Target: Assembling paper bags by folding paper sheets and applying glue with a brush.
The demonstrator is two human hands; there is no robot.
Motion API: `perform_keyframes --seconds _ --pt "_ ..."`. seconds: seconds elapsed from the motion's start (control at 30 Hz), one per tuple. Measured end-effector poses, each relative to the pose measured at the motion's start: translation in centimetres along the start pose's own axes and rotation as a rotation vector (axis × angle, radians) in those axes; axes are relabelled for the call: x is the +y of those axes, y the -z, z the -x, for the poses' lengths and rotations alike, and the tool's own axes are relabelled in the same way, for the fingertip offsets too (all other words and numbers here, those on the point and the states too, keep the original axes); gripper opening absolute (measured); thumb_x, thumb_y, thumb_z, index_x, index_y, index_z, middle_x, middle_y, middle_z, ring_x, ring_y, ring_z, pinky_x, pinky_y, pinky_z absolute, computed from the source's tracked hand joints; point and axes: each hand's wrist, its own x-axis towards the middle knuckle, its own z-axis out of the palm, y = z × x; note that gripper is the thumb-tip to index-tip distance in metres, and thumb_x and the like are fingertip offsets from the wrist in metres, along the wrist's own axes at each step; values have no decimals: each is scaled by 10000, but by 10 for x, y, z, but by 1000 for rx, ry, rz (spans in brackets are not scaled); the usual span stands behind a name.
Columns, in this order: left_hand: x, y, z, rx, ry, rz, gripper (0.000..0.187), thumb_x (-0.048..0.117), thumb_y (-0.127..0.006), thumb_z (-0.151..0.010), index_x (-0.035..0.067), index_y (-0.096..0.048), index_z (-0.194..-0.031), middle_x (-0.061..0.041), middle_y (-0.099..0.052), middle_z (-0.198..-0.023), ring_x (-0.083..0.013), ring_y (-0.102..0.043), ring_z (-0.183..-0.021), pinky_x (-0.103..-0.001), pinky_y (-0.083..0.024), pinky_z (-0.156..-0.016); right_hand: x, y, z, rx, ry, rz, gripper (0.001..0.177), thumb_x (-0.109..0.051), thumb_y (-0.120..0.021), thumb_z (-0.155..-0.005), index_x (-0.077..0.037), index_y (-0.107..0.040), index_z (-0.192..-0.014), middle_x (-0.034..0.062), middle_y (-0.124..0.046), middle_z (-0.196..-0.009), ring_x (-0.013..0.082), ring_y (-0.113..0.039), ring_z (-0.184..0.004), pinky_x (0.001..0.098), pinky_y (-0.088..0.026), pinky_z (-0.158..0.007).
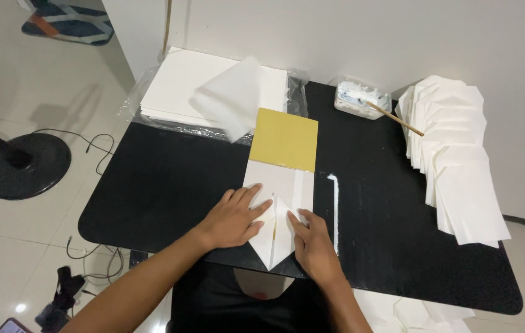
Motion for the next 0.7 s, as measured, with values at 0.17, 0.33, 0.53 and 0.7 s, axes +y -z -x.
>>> perform_keyframes --seconds 0.17,0.33,0.53,0.7 --pt "-8 0 -16 -87 -2 65 605 379 -516 -938 48 -530 -1444 -330 -326 -1544 -401 -406 -1282 -442 -328 -939 2 -1 -2 -11 -20 -24 499 25 -630 -853 -95 -676 -1336 160 -575 -1371 269 -609 -1174 329 -517 -992" --pt "-12 -3 -25 -129 -23 30 596 399 -503 -937 48 -550 -1416 -315 -314 -1553 -403 -393 -1272 -454 -312 -946 2 2 -7 -16 -23 -40 512 12 -638 -855 -112 -662 -1352 162 -565 -1368 269 -604 -1186 333 -525 -966" --pt "6 39 -33 -482 113 23 704 556 -342 -971 162 -412 -1551 -225 -278 -1608 -368 -305 -1436 -504 -234 -1110 -25 22 -29 -313 -147 152 520 -71 -515 -973 -159 -563 -1483 151 -518 -1370 352 -491 -1330 411 -480 -1099" --pt "4 35 -38 -527 127 -14 851 695 -377 -909 162 -364 -1572 -224 -234 -1626 -367 -249 -1466 -506 -201 -1134 -6 5 -38 -303 -105 226 494 -141 -505 -987 -180 -573 -1476 118 -520 -1264 325 -529 -1248 385 -497 -1044"
